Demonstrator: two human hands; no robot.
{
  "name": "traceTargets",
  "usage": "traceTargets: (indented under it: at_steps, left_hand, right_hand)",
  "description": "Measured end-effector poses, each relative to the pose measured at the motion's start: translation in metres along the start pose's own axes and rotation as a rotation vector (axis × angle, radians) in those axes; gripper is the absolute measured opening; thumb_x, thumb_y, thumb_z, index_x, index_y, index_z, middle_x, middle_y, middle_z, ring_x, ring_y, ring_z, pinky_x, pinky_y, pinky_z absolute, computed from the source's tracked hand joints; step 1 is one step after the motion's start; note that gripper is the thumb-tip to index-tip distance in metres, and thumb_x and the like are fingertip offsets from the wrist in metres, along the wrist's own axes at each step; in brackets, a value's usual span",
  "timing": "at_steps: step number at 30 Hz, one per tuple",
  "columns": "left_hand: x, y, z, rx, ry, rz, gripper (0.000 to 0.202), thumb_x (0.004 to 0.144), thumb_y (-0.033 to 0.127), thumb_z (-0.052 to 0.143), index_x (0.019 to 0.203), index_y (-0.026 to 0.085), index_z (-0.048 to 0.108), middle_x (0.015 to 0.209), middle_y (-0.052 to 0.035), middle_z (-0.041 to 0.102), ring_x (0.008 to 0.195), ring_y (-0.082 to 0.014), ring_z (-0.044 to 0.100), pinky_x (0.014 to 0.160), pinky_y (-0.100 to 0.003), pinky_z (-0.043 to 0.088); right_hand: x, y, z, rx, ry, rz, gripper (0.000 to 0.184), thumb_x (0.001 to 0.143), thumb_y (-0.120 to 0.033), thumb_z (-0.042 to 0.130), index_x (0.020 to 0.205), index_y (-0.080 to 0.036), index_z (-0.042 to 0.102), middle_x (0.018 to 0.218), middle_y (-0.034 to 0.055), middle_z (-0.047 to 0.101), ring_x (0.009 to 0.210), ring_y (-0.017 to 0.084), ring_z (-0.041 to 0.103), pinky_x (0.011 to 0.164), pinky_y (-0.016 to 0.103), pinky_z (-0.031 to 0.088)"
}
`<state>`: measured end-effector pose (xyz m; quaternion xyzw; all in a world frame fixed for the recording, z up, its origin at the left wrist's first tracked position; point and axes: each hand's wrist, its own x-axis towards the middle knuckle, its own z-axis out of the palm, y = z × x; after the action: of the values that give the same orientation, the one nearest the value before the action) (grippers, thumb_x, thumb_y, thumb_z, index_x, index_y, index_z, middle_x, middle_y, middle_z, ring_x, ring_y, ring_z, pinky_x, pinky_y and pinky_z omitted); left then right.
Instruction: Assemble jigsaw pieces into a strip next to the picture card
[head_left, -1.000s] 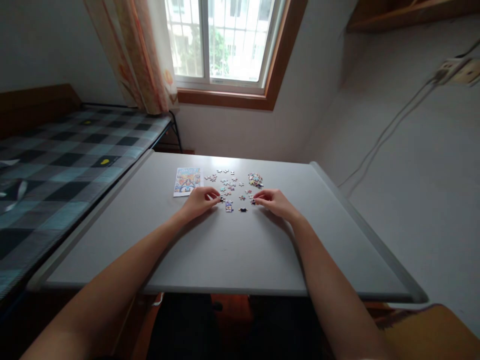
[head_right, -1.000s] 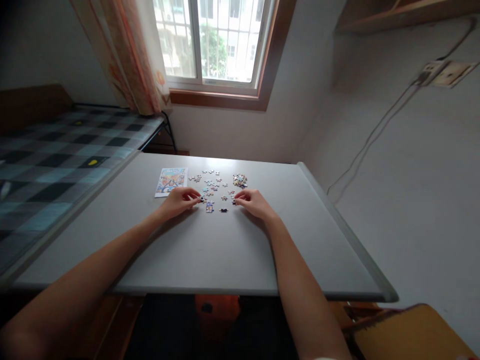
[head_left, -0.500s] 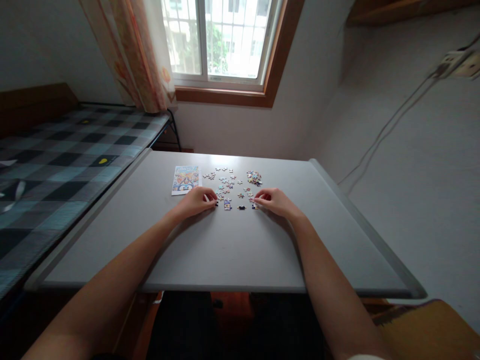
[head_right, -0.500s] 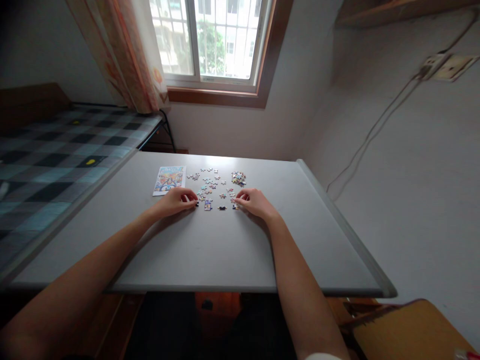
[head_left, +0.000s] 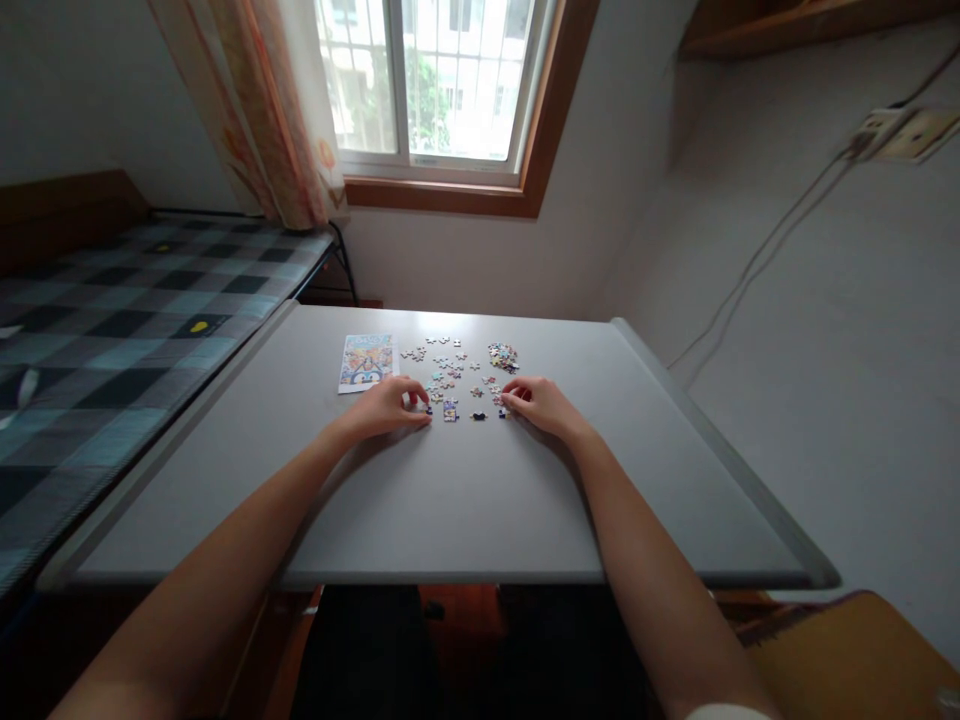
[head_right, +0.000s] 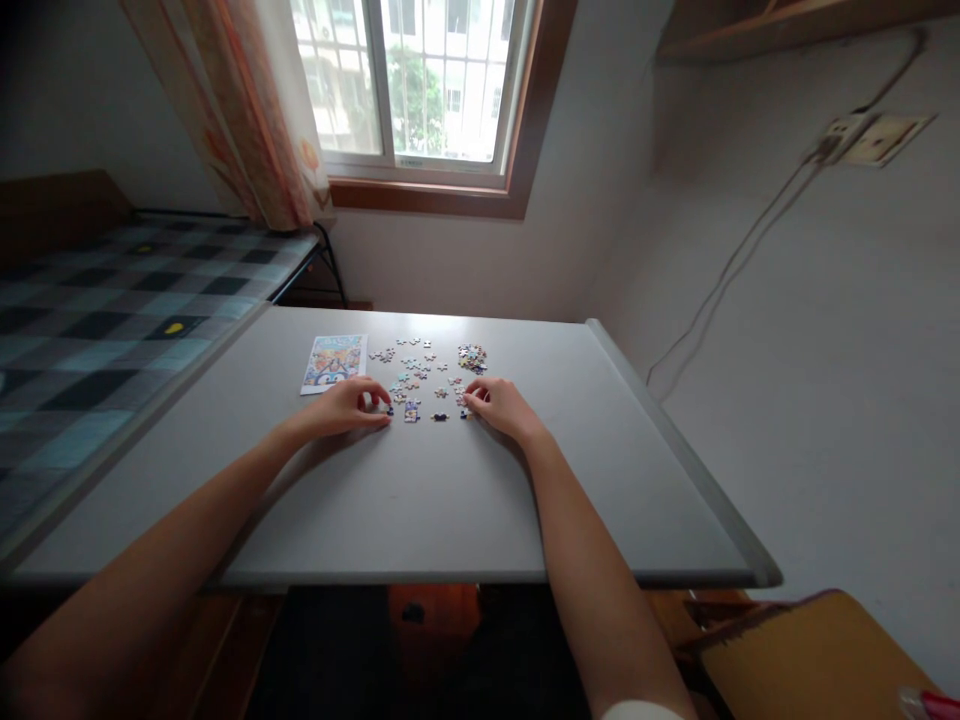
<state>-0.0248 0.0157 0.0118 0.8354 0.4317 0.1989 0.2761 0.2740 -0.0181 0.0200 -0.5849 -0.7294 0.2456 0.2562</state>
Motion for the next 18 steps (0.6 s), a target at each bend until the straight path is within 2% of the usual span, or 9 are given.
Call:
traceTargets:
  at_steps: [4,7,9,13,18]
  left_hand:
    - [0.001,-0.002,0.002,-0.005,0.002,-0.006,0.026,0.068,0.042,0.073,0.085,0.022,0.071,0.081,-0.0021,0.062,0.067,-0.0133,0.053,0.064,-0.026,0.042]
    - [0.002,-0.002,0.002,-0.004,0.000,-0.019,0.021,0.069,0.039,0.072,0.080,0.021,0.070,0.078,-0.0018,0.061,0.067,-0.0133,0.053,0.063,-0.025,0.042]
    - [0.002,-0.002,0.002,-0.008,-0.001,-0.020,0.020,0.068,0.038,0.072,0.077,0.021,0.070,0.076,-0.0016,0.060,0.066,-0.0132,0.052,0.063,-0.025,0.042]
    - [0.002,-0.003,0.002,-0.029,0.007,-0.015,0.018,0.066,0.035,0.073,0.075,0.020,0.070,0.075,-0.0013,0.059,0.065,-0.0125,0.051,0.061,-0.024,0.041]
    - [0.002,-0.002,0.002,-0.071,0.005,-0.034,0.019,0.064,0.034,0.073,0.074,0.019,0.068,0.074,-0.0010,0.060,0.060,-0.0110,0.050,0.056,-0.023,0.039]
  right_hand:
    - [0.002,-0.003,0.010,-0.019,0.049,-0.125,0.021,0.084,-0.032,0.059,0.089,-0.016,0.072,0.075,0.0035,0.066,0.064,0.013,0.055,0.065,0.027,0.044]
    - [0.002,-0.012,0.025,-0.077,0.125,-0.321,0.018,0.084,-0.029,0.062,0.094,-0.020,0.074,0.093,0.0071,0.066,0.089,0.018,0.057,0.086,0.034,0.045]
    - [0.001,-0.021,0.035,-0.136,0.114,-0.394,0.021,0.084,-0.032,0.064,0.100,-0.023,0.074,0.099,0.0080,0.065,0.098,0.021,0.054,0.094,0.039,0.043]
    - [-0.003,-0.033,0.048,-0.225,0.067,-0.438,0.026,0.086,-0.038,0.061,0.107,-0.026,0.073,0.110,0.0079,0.065,0.106,0.024,0.048,0.097,0.043,0.041]
    - [-0.006,-0.036,0.048,-0.246,0.056,-0.461,0.029,0.088,-0.039,0.060,0.111,-0.025,0.071,0.117,0.0076,0.064,0.111,0.025,0.047,0.098,0.045,0.040]
